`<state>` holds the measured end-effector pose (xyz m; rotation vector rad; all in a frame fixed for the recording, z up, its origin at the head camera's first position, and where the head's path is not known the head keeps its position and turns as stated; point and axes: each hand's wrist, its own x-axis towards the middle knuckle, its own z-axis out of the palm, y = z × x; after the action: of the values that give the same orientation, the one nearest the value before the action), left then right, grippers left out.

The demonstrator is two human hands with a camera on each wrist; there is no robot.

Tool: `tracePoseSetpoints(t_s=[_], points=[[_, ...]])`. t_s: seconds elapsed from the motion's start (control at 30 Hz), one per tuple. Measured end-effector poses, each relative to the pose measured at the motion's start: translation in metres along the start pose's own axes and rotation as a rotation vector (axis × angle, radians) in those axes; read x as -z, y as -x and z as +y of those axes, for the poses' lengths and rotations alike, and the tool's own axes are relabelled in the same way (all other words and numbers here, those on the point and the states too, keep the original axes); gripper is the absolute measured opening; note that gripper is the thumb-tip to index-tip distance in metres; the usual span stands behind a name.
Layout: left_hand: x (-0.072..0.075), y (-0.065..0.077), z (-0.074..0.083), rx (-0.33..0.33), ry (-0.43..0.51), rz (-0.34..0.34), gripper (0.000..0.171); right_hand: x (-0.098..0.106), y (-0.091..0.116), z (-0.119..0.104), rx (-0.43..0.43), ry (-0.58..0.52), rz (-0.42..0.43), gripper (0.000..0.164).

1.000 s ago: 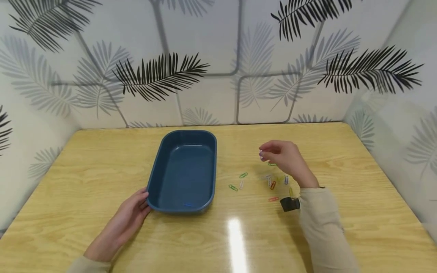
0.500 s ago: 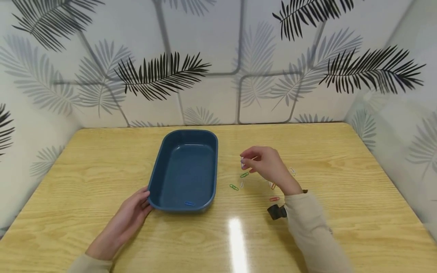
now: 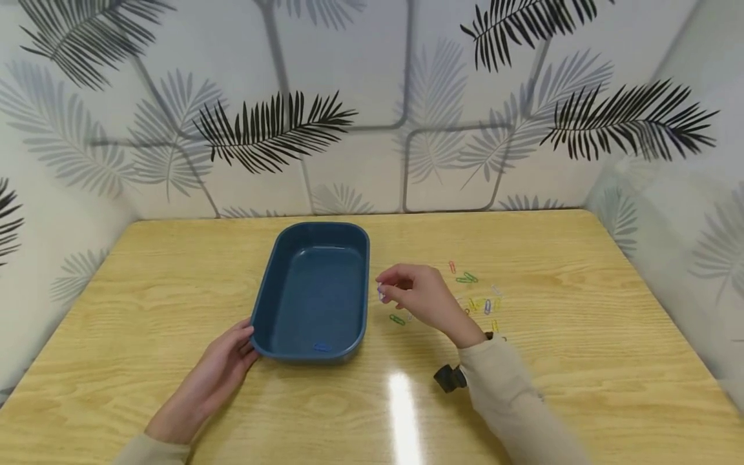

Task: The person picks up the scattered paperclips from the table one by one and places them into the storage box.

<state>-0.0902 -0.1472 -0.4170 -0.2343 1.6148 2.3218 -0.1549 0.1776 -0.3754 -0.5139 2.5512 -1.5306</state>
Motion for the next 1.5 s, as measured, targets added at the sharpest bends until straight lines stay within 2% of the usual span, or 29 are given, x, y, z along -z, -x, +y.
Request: tracePoseSetpoints(t_s=[0.2, 0.47, 0.67, 0.93, 1.13, 1.5], points=[[-0.003, 0.001, -0.004, 0.015, -0.002, -0.006, 0.05, -0.01, 0.007, -0.004, 0.002, -0.018, -0.002, 0.016], [-0.002, 0.0, -0.002, -0.001, 0.016, 0.009, 0.049, -0.022, 0.006, -0.009, 0.009, -0.085, -0.023, 0.019], [-0.002, 0.0, -0.001, 0.009, 0.003, -0.022, 0.051, -0.027, 0.008, -0.011, -0.006, -0.101, -0.024, 0.019], [0.001, 0.0, -0.001, 0.014, 0.005, -0.001, 0.049, -0.034, 0.008, -0.014, 0.011, -0.108, -0.025, 0.02], [0.002, 0.0, -0.001, 0.012, -0.01, -0.018, 0.05, -0.035, 0.009, -0.015, 0.03, -0.098, -0.024, 0.02], [0.002, 0.0, -0.002, 0.002, -0.007, -0.007, 0.049, -0.036, 0.01, -0.016, 0.037, -0.087, -0.039, 0.024]])
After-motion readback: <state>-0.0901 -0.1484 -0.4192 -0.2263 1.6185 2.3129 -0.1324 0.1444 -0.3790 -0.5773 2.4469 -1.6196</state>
